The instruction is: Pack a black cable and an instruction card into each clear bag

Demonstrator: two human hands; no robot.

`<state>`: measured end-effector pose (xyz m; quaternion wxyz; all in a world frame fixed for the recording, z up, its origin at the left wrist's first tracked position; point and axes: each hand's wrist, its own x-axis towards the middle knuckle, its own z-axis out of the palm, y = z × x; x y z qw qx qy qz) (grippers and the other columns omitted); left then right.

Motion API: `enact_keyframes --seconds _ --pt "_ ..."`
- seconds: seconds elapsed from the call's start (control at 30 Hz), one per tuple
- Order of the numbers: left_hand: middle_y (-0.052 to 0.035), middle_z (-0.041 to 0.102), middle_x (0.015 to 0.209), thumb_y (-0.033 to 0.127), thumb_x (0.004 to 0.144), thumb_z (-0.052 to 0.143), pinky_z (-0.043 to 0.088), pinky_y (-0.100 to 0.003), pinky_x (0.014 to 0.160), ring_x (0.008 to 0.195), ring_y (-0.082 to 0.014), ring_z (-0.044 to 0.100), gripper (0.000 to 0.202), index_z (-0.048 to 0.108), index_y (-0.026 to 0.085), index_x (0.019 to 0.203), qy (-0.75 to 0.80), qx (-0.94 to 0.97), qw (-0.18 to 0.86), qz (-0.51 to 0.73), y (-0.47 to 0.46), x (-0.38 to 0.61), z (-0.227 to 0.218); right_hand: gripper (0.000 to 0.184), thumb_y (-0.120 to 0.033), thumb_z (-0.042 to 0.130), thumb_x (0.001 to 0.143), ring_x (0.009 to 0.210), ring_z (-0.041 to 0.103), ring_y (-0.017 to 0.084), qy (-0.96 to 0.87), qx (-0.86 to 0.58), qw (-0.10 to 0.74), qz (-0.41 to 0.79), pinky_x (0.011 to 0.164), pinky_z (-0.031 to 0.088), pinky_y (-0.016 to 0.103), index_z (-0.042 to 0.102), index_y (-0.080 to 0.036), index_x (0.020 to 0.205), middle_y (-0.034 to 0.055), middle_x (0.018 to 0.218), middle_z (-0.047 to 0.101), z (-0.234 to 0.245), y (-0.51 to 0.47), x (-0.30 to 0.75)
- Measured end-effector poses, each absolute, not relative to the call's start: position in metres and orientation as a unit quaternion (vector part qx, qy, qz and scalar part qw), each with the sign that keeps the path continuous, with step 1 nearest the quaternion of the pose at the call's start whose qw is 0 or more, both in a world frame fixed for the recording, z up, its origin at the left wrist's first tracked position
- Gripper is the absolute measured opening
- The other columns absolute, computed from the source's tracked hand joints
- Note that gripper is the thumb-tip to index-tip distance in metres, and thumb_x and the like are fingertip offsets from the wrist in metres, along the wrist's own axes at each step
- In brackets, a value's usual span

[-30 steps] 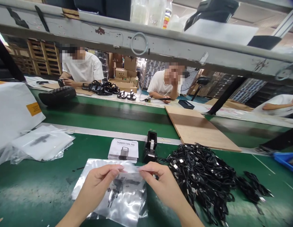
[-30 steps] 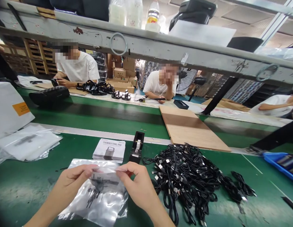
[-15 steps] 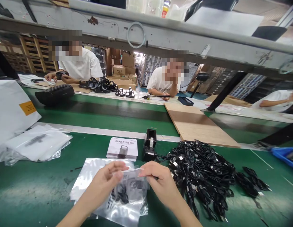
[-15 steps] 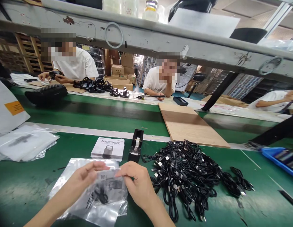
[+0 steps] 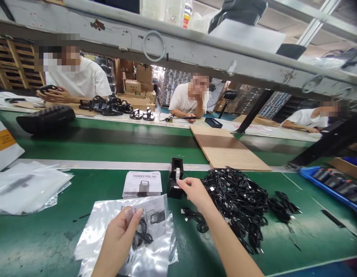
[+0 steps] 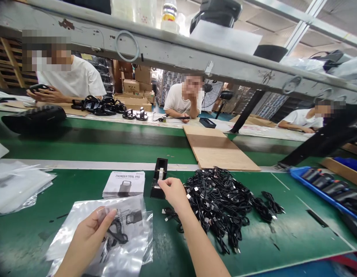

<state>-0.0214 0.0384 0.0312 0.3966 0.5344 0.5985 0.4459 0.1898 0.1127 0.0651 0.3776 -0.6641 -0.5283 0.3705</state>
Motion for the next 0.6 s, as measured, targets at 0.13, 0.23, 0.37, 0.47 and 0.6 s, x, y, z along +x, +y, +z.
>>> enact_keyframes --seconds 0.13,0.23,0.37,0.47,0.6 --pt "0.0065 0.034 0.052 0.052 0.074 0.051 0.033 -0.021 0.046 0.049 -0.012 0.038 0.037 0.039 0.022 0.057 0.602 0.511 0.393 0.47 0.038 -0.016 0.027 0.029 -0.044 0.051 0.074 0.058 0.061 0.014 -0.488 -0.634 0.424 0.424 0.055 0.046 0.024 0.057 -0.016 0.071 0.0016 0.068 0.06 0.061 0.102 0.179" --pt "0.0066 0.032 0.052 0.056 0.074 0.049 0.029 -0.021 0.044 0.047 -0.0119 0.036 0.039 0.038 0.022 0.057 0.604 0.492 0.401 0.482 0.037 -0.013 0.027 0.03 -0.046 0.052 0.074 0.085 0.061 0.017 -0.488 -0.622 0.452 0.414 0.074 0.046 0.027 0.06 -0.017 0.071 0.0068 0.093 0.06 0.055 0.087 0.172" --pt "0.0072 0.033 0.052 0.054 0.075 0.049 0.03 -0.021 0.045 0.048 -0.0115 0.036 0.038 0.038 0.022 0.058 0.603 0.485 0.415 0.479 0.037 -0.013 0.029 0.024 -0.04 0.06 0.068 0.094 0.053 0.023 -0.494 -0.65 0.463 0.345 0.08 0.041 0.032 0.06 -0.018 0.058 0.0094 0.106 0.05 0.046 0.072 0.172" --pt "0.0076 0.036 0.052 0.051 0.077 0.049 0.032 -0.02 0.046 0.049 -0.0112 0.039 0.036 0.04 0.022 0.059 0.599 0.484 0.421 0.479 0.035 -0.014 0.033 0.022 -0.038 0.057 0.071 0.077 0.051 0.019 -0.522 -0.661 0.447 0.302 0.072 0.039 0.031 0.058 -0.019 0.059 0.006 0.09 0.051 0.051 0.057 0.172" --pt "0.0065 0.043 0.053 0.05 0.077 0.049 0.036 -0.021 0.047 0.05 -0.0119 0.043 0.032 0.047 0.021 0.062 0.591 0.505 0.427 0.463 0.03 -0.012 0.038 0.027 -0.041 0.053 0.076 0.055 0.043 0.012 -0.541 -0.565 0.399 0.478 0.053 0.034 0.024 0.052 -0.018 0.062 -0.0024 0.059 0.046 0.066 0.038 0.153"
